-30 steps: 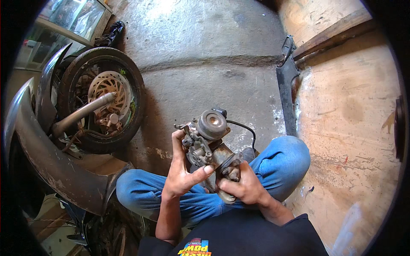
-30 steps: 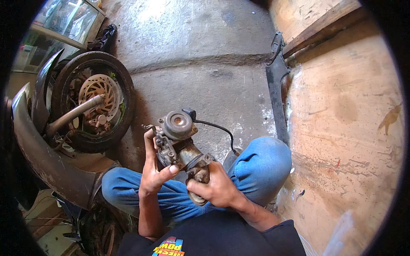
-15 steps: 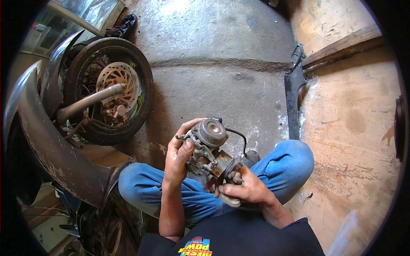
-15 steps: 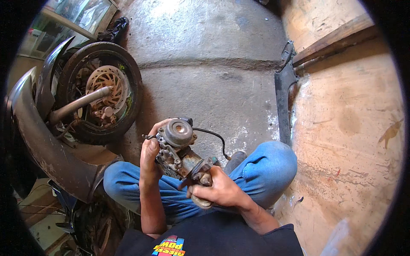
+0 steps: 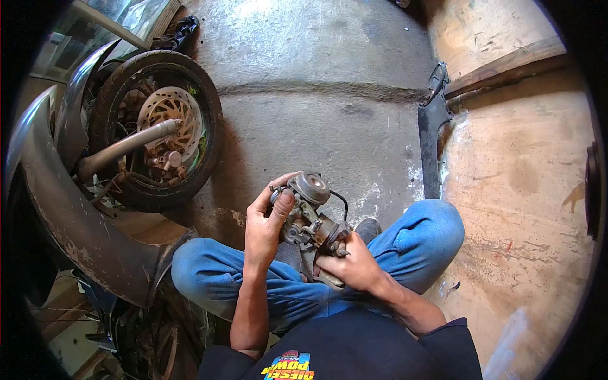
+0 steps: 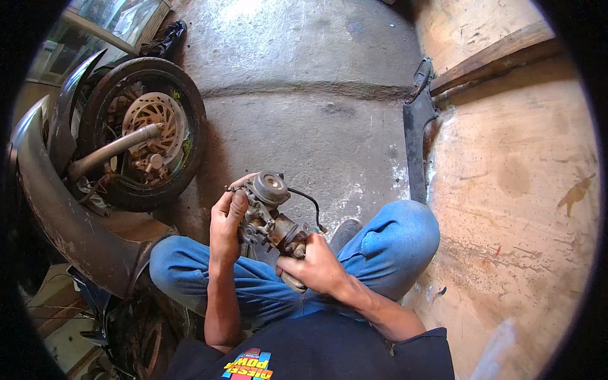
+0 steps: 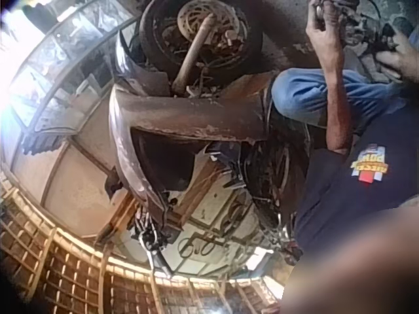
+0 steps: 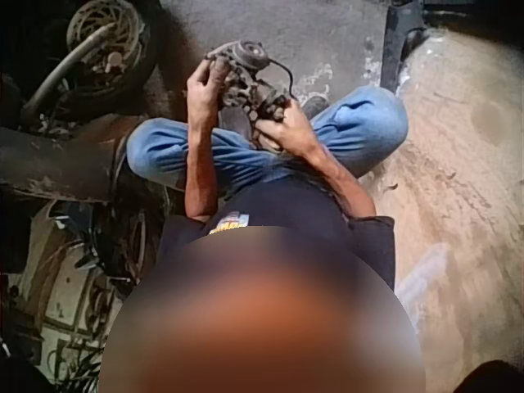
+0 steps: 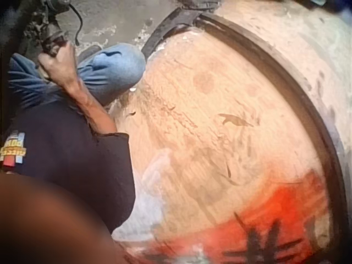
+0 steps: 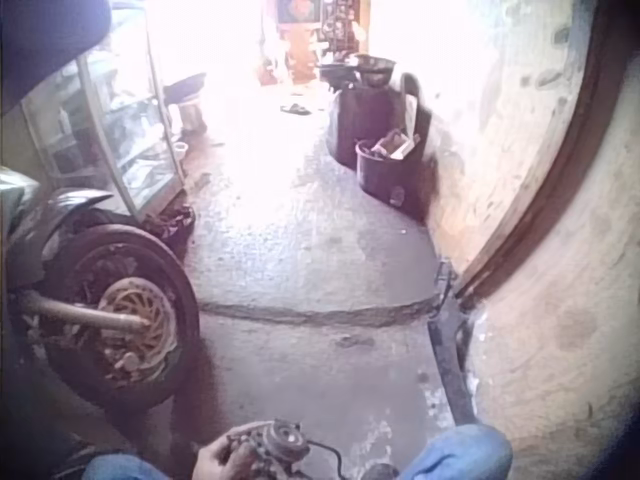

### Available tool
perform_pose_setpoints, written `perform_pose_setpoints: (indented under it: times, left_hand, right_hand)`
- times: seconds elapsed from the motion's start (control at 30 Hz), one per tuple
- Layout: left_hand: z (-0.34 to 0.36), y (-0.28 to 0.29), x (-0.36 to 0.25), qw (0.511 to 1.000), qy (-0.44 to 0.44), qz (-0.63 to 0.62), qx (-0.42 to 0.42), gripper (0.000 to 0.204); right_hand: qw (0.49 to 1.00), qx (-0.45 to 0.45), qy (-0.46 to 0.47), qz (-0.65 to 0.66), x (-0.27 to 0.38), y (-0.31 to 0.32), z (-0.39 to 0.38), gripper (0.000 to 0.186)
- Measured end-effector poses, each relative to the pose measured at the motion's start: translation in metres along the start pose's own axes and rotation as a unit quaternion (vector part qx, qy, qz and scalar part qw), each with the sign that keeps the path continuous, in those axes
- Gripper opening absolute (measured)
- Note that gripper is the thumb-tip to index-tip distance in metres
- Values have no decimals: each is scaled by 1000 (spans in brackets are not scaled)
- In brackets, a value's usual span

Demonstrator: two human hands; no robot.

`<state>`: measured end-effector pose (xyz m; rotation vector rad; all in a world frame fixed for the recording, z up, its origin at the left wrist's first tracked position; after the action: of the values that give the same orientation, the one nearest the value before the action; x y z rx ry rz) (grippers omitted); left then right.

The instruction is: Dismantling and inspecting a motorcycle carburetor.

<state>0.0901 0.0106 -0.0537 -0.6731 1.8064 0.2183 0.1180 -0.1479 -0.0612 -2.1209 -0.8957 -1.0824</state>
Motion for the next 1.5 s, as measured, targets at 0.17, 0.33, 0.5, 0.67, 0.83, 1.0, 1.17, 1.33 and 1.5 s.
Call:
perform_pose_setpoints:
  times: [0.17,0.33,0.5,0.67,0.83,1.0,1.17,1.33,1.5]
  left_hand:
    - [-2,1,-3,1000,-6,8,-13,48]
    - [-3,3,-4,999,-7,18,-36,47]
    - [-6,8,-7,998,6,47,-50,45]
    - [-8,11,-10,996,5,58,-63,45]
    - [-8,25,4,985,70,135,-81,48]
    - [-6,24,-8,989,59,111,-77,52]
    - [-8,12,-32,997,25,27,65,89]
    - [-26,11,-39,991,17,67,119,130]
    - [-29,-10,-25,994,53,22,97,122]
  right_hand:
    - [1000,-6,4,-18,-2,-1,2,9]
    - [1000,8,-9,-21,-6,-1,3,27]
    - [979,-46,81,-179,17,2,2,26]
    - [972,-52,131,-190,26,-2,2,28]
    - [948,-50,76,-306,-11,2,5,63]
    - [945,-61,56,-317,-3,2,11,54]
    - [933,-83,150,-316,32,6,3,60]
    - [942,-89,187,-265,40,9,-8,57]
    - [946,-165,169,-221,38,23,-9,51]
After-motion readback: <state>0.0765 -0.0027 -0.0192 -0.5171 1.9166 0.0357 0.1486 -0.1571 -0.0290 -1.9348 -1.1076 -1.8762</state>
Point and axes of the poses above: each hand's wrist, its own z-axis towards the middle knuckle, its own y-axis out of the back of the hand, x = y × z, the point moved 8 cm from there along z, towards the middle knuckle, and after that the axes turned 1 degree about -y, right-handed, at the moved point
